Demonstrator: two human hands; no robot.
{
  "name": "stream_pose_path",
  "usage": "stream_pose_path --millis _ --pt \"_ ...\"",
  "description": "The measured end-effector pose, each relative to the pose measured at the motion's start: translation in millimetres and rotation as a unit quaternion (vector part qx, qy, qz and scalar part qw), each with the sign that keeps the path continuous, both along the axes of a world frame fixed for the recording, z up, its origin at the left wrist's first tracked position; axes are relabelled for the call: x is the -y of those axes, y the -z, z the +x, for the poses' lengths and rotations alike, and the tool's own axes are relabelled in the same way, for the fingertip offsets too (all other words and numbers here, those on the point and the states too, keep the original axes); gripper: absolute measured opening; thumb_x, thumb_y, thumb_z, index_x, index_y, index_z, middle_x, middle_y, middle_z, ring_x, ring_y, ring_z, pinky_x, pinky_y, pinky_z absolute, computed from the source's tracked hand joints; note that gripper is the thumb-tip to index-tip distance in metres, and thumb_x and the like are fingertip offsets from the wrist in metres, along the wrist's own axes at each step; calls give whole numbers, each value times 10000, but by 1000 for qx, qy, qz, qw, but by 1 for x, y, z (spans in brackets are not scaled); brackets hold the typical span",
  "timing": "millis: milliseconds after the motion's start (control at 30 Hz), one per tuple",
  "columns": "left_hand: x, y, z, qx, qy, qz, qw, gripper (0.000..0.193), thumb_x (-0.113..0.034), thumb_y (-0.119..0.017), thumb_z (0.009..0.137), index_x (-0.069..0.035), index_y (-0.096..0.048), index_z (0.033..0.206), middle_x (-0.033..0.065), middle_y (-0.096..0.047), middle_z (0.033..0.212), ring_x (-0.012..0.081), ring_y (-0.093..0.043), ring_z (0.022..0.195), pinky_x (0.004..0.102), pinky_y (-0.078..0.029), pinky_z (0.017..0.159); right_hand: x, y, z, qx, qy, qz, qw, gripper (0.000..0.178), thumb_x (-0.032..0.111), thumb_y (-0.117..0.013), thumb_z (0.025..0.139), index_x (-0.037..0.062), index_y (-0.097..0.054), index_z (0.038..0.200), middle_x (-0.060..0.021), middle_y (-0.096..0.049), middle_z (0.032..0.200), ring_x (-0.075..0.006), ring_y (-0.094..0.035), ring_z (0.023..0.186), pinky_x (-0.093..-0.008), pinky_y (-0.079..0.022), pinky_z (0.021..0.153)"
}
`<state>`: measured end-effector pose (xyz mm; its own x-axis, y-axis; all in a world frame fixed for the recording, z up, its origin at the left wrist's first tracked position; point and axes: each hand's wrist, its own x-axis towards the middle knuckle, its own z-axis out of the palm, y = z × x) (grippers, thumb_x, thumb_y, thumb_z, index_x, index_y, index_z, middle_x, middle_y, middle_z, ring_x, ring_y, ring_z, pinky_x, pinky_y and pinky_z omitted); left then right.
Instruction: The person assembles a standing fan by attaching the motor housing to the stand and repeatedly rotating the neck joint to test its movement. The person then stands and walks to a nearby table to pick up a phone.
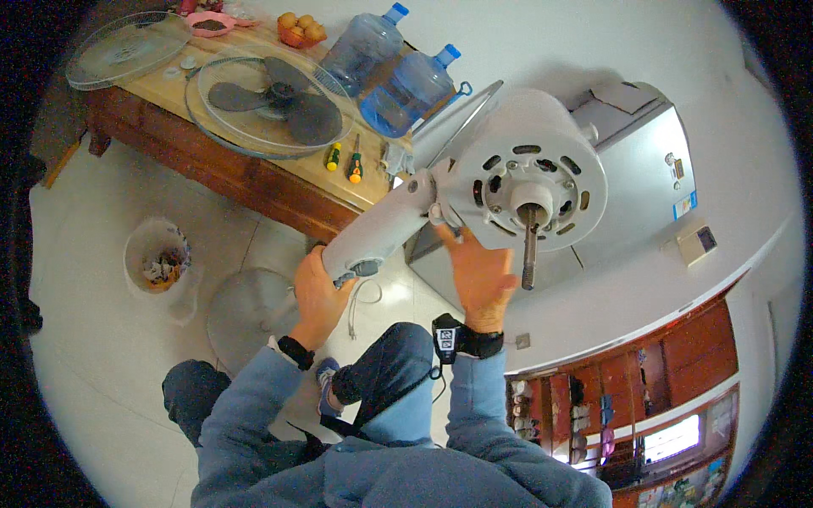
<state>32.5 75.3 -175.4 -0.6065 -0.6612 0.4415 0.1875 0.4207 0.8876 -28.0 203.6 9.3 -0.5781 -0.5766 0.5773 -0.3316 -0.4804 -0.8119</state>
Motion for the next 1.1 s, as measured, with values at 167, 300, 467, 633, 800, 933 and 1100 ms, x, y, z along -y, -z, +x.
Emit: stream_pose_path --millis 167,300,467,633,800,933,1100 --pt "12 -13 -2 -58 26 -25 998 753 -133 -822 592 4 -432 1222 209 -553 1057 386 -521 992 453 -406 860 14 -38 25 79 73 -86 990 735 563 -619 818 206 -362 1407 -37 -399 1426 -259 -421 1264 -474 -331 1049" --pt "22 -27 -8 -108 84 -12 990 766 -137 -829 578 -10 -435 1223 194 -571 1009 383 -551 933 443 -443 808 41 -42 32 -28 139 -34 989 720 583 -562 852 214 -324 1423 -24 -407 1421 -267 -414 1276 -463 -354 1029" --pt "29 -32 -11 -105 132 -17 985 727 -140 -836 563 -21 -461 1174 174 -572 960 361 -569 891 433 -462 762 49 -40 33 -45 213 -59 974 849 613 -637 772 199 -307 1435 -69 -414 1417 -306 -424 1273 -454 -399 973" --pt "32 -34 -10 -79 168 1 983 681 -115 -840 540 -30 -490 1118 181 -590 994 378 -590 929 442 -480 774 54 -43 33 -62 230 -48 970 867 627 -632 752 190 -311 1428 -81 -436 1388 -296 -461 1237 -459 -411 966" --pt "36 -37 -6 -56 175 0 983 675 -120 -839 543 -36 -490 1115 173 -589 979 377 -590 916 441 -480 774 63 -45 30 -97 230 -30 968 894 644 -620 736 188 -292 1432 -95 -447 1370 -298 -451 1246 -465 -385 1007" --pt "34 -38 -5 -46 173 6 984 690 -121 -837 549 -37 -487 1138 173 -590 996 377 -589 923 442 -481 777 61 -44 33 -76 241 -36 967 871 665 -582 749 182 -311 1422 -78 -448 1365 -295 -443 1249 -483 -368 1014" --pt "32 -37 -7 -76 151 -14 986 675 -137 -835 566 -38 -479 1130 163 -565 944 355 -573 887 439 -468 754 48 -38 35 -14 271 -72 960 728 644 -507 822 199 -363 1379 1 -455 1347 -266 -471 1176 -461 -403 900"
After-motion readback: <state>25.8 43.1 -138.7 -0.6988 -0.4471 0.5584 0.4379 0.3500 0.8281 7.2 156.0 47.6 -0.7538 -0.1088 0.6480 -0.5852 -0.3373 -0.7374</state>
